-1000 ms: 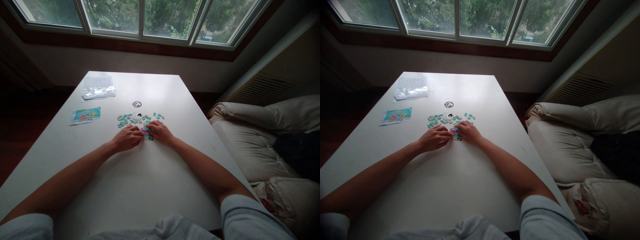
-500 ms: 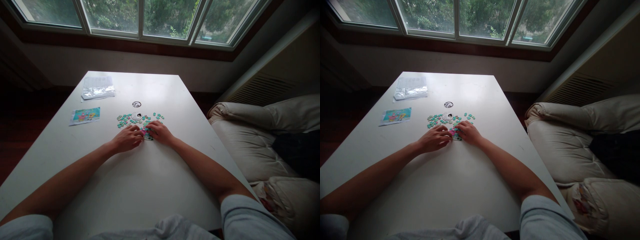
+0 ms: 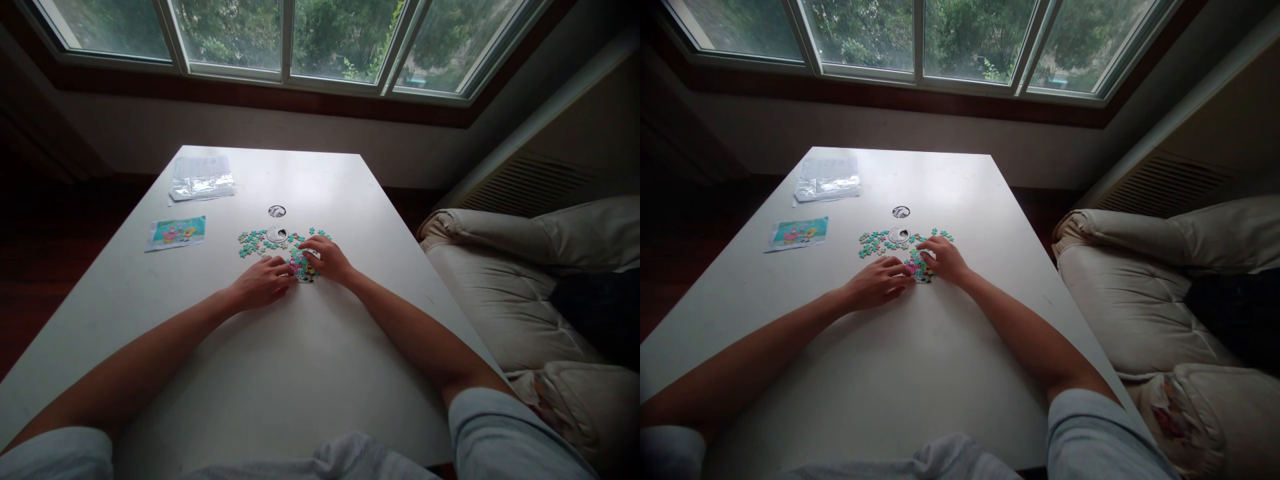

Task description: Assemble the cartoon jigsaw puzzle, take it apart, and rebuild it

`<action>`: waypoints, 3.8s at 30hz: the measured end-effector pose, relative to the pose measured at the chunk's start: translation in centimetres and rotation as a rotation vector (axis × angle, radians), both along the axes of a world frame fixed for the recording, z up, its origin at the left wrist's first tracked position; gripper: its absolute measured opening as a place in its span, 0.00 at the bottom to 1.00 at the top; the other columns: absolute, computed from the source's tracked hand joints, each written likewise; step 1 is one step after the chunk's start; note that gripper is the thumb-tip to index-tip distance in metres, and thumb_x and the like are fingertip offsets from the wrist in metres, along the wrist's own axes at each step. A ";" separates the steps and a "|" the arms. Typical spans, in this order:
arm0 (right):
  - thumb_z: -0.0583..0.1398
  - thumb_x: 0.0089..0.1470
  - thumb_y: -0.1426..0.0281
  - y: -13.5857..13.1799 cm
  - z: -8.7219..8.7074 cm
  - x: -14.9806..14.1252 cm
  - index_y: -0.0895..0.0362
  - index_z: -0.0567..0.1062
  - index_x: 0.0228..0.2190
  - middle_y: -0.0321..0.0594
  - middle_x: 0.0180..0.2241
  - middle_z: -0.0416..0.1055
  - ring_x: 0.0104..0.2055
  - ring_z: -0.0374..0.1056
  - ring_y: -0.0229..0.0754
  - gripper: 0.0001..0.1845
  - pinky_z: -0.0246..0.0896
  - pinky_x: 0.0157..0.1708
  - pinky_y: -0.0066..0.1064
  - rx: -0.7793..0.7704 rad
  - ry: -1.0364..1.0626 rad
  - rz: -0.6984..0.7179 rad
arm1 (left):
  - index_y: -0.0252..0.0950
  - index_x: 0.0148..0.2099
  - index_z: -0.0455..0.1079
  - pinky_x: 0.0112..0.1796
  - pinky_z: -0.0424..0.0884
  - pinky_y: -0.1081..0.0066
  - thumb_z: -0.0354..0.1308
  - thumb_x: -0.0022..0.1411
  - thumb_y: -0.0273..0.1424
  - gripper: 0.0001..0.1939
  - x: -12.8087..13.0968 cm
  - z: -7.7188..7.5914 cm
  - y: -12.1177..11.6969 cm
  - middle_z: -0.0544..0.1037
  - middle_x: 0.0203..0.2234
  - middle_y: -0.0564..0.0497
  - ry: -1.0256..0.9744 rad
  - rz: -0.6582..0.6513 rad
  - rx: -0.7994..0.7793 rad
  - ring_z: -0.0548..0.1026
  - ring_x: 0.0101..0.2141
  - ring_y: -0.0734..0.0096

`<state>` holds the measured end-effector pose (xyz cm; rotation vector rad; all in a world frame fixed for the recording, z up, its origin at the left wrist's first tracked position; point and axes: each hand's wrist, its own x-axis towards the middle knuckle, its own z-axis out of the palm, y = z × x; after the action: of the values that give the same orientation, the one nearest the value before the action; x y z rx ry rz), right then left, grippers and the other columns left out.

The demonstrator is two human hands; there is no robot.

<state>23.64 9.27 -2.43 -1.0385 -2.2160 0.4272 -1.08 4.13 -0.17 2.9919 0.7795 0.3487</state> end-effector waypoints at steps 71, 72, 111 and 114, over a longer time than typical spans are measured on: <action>0.60 0.58 0.72 0.1 -1.0 -1.1 0.54 0.80 0.35 0.37 0.34 0.77 0.35 0.68 0.39 0.07 0.62 0.37 0.31 -0.092 0.115 0.004 | 0.45 0.50 0.78 0.48 0.67 0.55 0.60 0.65 0.35 0.12 -0.3 -2.4 1.3 0.77 0.40 0.47 -0.292 0.344 -0.073 0.70 0.44 0.58; 0.60 0.58 0.72 0.1 -1.0 -1.0 0.54 0.80 0.35 0.37 0.34 0.77 0.35 0.68 0.39 0.07 0.62 0.37 0.30 -0.091 0.116 0.003 | 0.44 0.50 0.78 0.48 0.67 0.55 0.60 0.65 0.36 0.12 -0.2 -2.4 1.3 0.77 0.40 0.47 -0.295 0.342 -0.081 0.70 0.43 0.58; 0.62 0.59 0.72 0.3 -0.9 -0.3 0.55 0.80 0.34 0.37 0.31 0.73 0.34 0.65 0.40 0.05 0.59 0.40 0.32 -0.122 0.061 0.032 | 0.41 0.44 0.74 0.46 0.63 0.58 0.59 0.62 0.29 0.08 1.4 -1.2 -0.4 0.77 0.39 0.48 -0.162 0.465 -0.098 0.71 0.43 0.57; 0.62 0.58 0.72 0.3 -1.0 -0.3 0.55 0.80 0.34 0.37 0.31 0.72 0.34 0.65 0.40 0.05 0.59 0.41 0.32 -0.123 0.056 0.031 | 0.40 0.39 0.73 0.44 0.63 0.58 0.59 0.63 0.31 0.03 1.8 -1.0 -0.8 0.76 0.37 0.48 -0.137 0.444 -0.110 0.71 0.42 0.58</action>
<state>23.33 9.52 -3.39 -1.0442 -2.1813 0.6062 0.70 3.30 -1.21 2.6369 1.3920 0.4961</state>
